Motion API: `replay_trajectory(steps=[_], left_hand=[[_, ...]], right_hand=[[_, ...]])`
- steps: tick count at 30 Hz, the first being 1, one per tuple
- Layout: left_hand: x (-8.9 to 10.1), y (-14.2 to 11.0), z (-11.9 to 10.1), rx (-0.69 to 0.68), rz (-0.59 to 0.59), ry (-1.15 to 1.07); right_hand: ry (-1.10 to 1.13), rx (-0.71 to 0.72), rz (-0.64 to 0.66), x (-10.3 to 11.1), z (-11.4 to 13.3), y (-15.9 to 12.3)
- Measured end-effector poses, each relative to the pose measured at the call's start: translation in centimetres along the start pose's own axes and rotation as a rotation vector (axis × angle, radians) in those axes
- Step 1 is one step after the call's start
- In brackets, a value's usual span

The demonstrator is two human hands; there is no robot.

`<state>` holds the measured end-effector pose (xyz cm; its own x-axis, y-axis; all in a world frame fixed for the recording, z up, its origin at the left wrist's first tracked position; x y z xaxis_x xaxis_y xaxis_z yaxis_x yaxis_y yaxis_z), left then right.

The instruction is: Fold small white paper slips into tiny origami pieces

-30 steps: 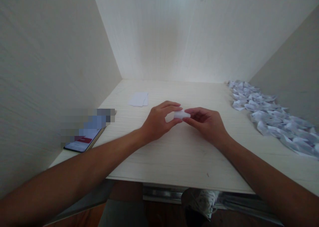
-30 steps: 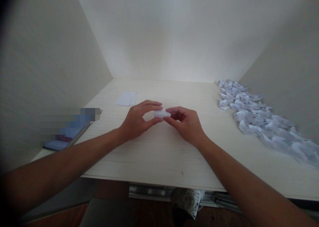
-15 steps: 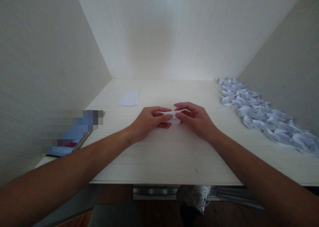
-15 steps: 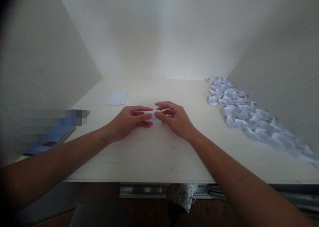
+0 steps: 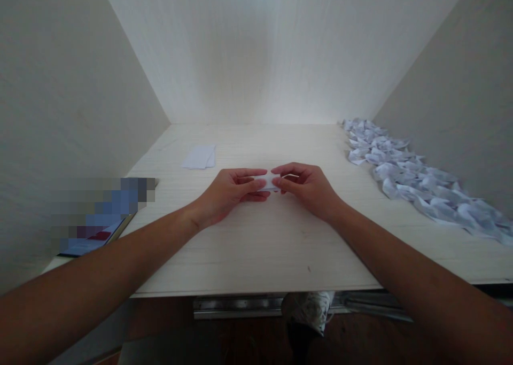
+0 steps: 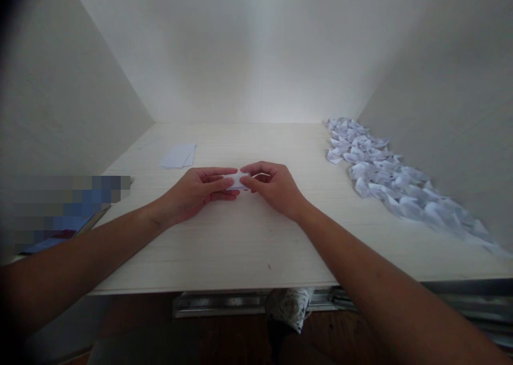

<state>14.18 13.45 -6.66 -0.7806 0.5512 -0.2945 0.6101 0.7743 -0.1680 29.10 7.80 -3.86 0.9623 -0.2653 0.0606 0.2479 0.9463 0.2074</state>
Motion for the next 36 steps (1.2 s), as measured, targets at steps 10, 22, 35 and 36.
replay_trajectory(steps=[10,22,35,36], left_hand=[[0.2,0.4,-0.2,0.002,0.05,0.008],[1.1,0.7,-0.5,-0.048,-0.006,0.076],[1.3,1.0,-0.1,-0.075,0.034,0.08],[1.2,1.0,-0.1,-0.072,0.035,0.077]], right_hand=[[0.035,-0.011,-0.01,0.5,-0.5,0.1],[0.056,-0.027,0.025,0.3,-0.6,0.0],[0.024,-0.033,0.0,0.3,-0.3,0.0],[0.01,-0.033,-0.002,0.4,-0.3,0.0]])
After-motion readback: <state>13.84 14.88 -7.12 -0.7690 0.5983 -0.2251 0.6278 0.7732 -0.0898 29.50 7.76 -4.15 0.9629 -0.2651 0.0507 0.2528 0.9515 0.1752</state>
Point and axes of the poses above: each hand's wrist, its own y-axis towards the middle knuckle, its own x-axis out of the back of the hand, z = x × y, the point moved 9 cm from there along y, towards the middle knuckle, and after that the axes turned 5 degrees about -z, right-handed, at the moved point
